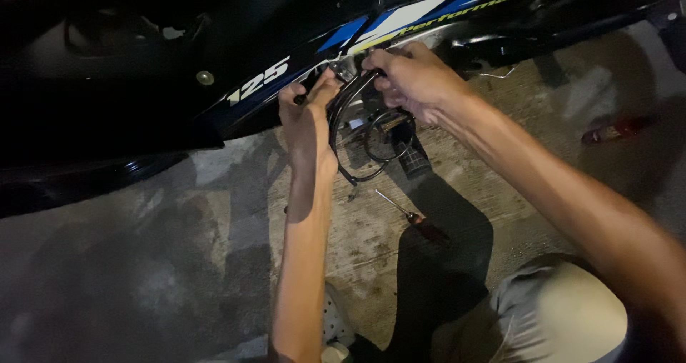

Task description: The person is repairing a motorcycle by removing a bolt with a screwdriver and then manipulating a coiled wire harness near the engine area. They use their hands to adjust and connect parts of the wire harness.

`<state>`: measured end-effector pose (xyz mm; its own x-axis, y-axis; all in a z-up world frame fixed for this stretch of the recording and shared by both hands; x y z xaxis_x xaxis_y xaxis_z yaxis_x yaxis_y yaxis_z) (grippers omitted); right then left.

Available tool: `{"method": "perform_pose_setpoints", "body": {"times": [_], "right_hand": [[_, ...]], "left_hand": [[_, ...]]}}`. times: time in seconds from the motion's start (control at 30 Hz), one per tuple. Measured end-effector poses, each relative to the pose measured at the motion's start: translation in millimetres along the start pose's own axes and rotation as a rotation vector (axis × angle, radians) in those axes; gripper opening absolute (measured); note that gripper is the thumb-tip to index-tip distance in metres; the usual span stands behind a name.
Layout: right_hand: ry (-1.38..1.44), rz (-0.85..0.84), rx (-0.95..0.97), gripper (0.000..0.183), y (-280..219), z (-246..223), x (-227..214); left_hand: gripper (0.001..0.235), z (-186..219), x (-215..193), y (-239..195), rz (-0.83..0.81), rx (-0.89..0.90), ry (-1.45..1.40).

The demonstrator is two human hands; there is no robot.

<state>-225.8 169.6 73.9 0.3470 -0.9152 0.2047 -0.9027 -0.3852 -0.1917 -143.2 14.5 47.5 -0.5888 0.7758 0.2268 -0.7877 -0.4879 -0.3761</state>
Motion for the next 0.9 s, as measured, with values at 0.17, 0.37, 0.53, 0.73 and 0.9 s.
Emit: {"method": "perform_pose_setpoints", "body": {"times": [0.17, 0.37, 0.53, 0.73, 0.9], "right_hand": [[-0.044, -0.075, -0.042, 0.015, 5.1, -0.6, -0.9], [-0.05, -0.076, -0.05, 0.018, 10.4, -2.9, -2.9], [-0.154, -0.059, -0.136, 0.023, 6.6, -6.5, -3.1], [-0.33, 0.007, -0.213, 0.027, 2.5, -6.2, -3.3], [-0.288, -0.029, -0.338, 0.028, 1.0, -6.0, -2.0]], "left_hand": [[0.035, -2.4, -0.1, -5.6, -0.054, -0.156, -0.153], [0.032, 9.8, 7.6, -14.7, -0.312, -0.124, -0.377], [0.031, 11.3, 6.0, -13.5, -0.252, -0.059, -0.216], [0.04, 9.7, 5.0, -15.6, -0.33, -0.188, -0.277], [0.044, 7.0, 2.1, -15.5, -0.418, -0.23, -0.365]]}}
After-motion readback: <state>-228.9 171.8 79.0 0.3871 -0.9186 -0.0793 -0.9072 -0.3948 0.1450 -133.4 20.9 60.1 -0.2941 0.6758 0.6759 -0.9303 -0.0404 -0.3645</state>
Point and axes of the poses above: each hand's wrist, its own y-axis towards the middle knuckle, its own x-axis out of the palm, z = x × y, the point moved 5 cm from there along y, towards the middle knuckle, and after that the axes turned 15 degrees about -x, right-handed, at the moved point
